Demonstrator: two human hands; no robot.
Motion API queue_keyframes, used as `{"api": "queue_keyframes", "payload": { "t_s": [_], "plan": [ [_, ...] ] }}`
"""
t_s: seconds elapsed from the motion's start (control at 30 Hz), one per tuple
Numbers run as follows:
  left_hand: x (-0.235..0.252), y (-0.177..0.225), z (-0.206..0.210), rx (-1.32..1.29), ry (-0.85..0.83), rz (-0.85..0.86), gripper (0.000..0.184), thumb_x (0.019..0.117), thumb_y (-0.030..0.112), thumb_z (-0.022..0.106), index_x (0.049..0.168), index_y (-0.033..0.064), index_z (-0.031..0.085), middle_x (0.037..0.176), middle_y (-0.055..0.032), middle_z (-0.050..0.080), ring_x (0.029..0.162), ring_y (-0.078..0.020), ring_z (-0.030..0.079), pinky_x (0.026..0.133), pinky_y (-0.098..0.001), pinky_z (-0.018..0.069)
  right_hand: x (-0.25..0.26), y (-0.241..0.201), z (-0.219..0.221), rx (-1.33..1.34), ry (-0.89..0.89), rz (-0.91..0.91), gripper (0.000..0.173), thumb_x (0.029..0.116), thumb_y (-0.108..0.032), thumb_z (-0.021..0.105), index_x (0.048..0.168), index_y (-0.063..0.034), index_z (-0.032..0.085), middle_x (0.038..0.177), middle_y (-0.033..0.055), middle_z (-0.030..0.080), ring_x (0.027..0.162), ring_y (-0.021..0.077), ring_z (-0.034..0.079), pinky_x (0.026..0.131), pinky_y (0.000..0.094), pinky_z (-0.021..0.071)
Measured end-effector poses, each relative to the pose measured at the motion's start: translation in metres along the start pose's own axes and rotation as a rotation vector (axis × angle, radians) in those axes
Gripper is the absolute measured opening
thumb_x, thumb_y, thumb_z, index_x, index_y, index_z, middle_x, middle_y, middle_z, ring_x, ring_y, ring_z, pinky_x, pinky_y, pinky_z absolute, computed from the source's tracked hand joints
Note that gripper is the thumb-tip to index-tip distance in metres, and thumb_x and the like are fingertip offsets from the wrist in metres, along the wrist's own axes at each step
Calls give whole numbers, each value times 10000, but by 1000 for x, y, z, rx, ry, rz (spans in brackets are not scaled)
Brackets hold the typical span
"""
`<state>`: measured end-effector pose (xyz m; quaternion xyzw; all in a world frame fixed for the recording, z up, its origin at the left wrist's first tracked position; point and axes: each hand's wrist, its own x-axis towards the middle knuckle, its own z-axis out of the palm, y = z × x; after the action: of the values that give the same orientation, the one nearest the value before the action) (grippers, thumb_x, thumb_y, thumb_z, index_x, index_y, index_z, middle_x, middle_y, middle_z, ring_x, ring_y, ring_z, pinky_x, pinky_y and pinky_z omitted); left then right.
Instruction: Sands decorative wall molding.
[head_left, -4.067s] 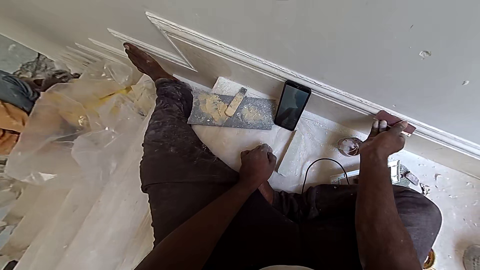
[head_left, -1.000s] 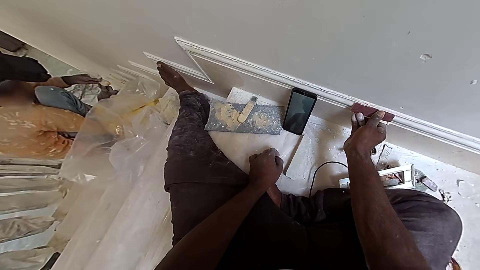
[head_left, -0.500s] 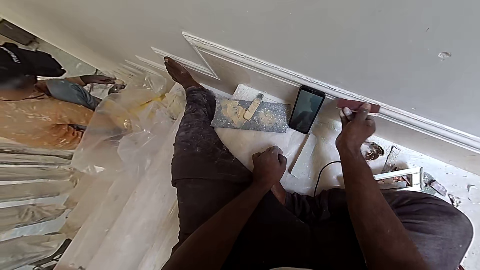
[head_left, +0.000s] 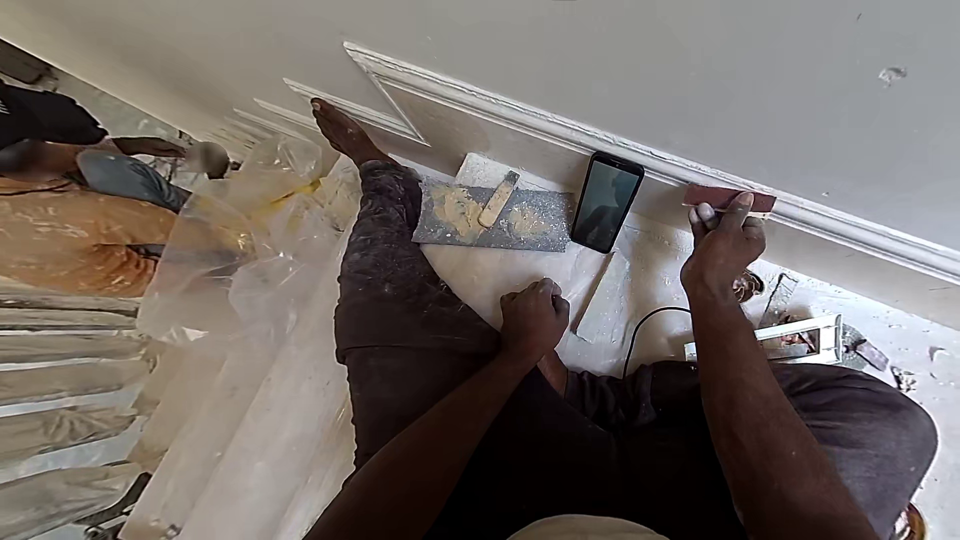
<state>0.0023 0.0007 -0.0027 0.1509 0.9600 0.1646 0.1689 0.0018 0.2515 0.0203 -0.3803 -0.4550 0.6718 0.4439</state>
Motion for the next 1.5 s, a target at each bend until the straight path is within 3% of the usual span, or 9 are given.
{"api": "queue_keyframes", "payload": {
  "t_s": [0.13,0.23,0.53,0.8,0.93,1.03,1.13,1.3,1.5],
  "plan": [
    [-2,-2,0,-33,34,-3,203,1001,216,553,1053,102,712,953,-87,729,912,-271,695,926,-562,475,21,-18,-26,57,152,-24,325,1135,-287,385,1085,4,521,782,59,637,689,157,690,705,353,629],
    [3,-1,3,-34,23,-2,191,1002,220,552,1032,112,707,935,-71,724,904,-255,690,927,-548,473,38,-26,-43,64,282,-58,271,1131,-284,415,1049,-37,494,735,41,594,619,134,655,638,317,614],
    [1,-3,1,-52,14,16,189,1000,220,560,1037,103,704,922,-79,720,890,-261,690,921,-549,477,10,-6,-14,46,91,-13,281,1128,-263,424,1017,-24,521,754,66,637,665,172,700,685,356,641],
    [6,0,2,-72,20,28,183,994,213,573,1034,99,710,912,-75,724,884,-253,695,918,-547,486,33,-16,-41,32,282,-36,289,1132,-305,402,1088,-35,492,776,49,596,654,139,662,672,316,614],
    [7,2,3,-53,5,23,181,999,232,577,1026,113,711,906,-60,721,878,-243,690,929,-535,486,14,1,-14,-109,54,-46,391,1128,-337,387,1056,4,565,806,50,645,728,148,683,725,370,619],
    [2,-2,5,-48,55,34,190,1002,229,578,1053,106,713,897,-73,725,859,-258,693,918,-550,491,-11,11,15,-79,-101,-7,337,1120,-268,433,1016,12,588,781,66,676,716,164,714,737,379,643],
    [-5,-11,8,-55,160,62,169,997,193,590,1037,88,716,875,-97,719,809,-282,685,847,-568,500,-11,7,10,25,46,31,332,1127,-279,417,1011,-4,564,757,54,659,690,156,707,716,357,639],
    [-1,-2,9,-49,135,73,143,994,191,604,1003,94,709,854,-84,709,796,-270,679,829,-557,496,22,-7,-39,46,320,5,307,1132,-305,405,1061,-30,521,768,45,617,646,131,673,660,305,617],
    [2,-2,11,-22,94,53,149,1003,203,601,1016,102,710,869,-76,716,819,-265,682,876,-566,488,4,11,-6,-34,198,74,365,1126,-327,409,1094,3,561,816,77,640,714,163,693,714,358,627]
  ]
}}
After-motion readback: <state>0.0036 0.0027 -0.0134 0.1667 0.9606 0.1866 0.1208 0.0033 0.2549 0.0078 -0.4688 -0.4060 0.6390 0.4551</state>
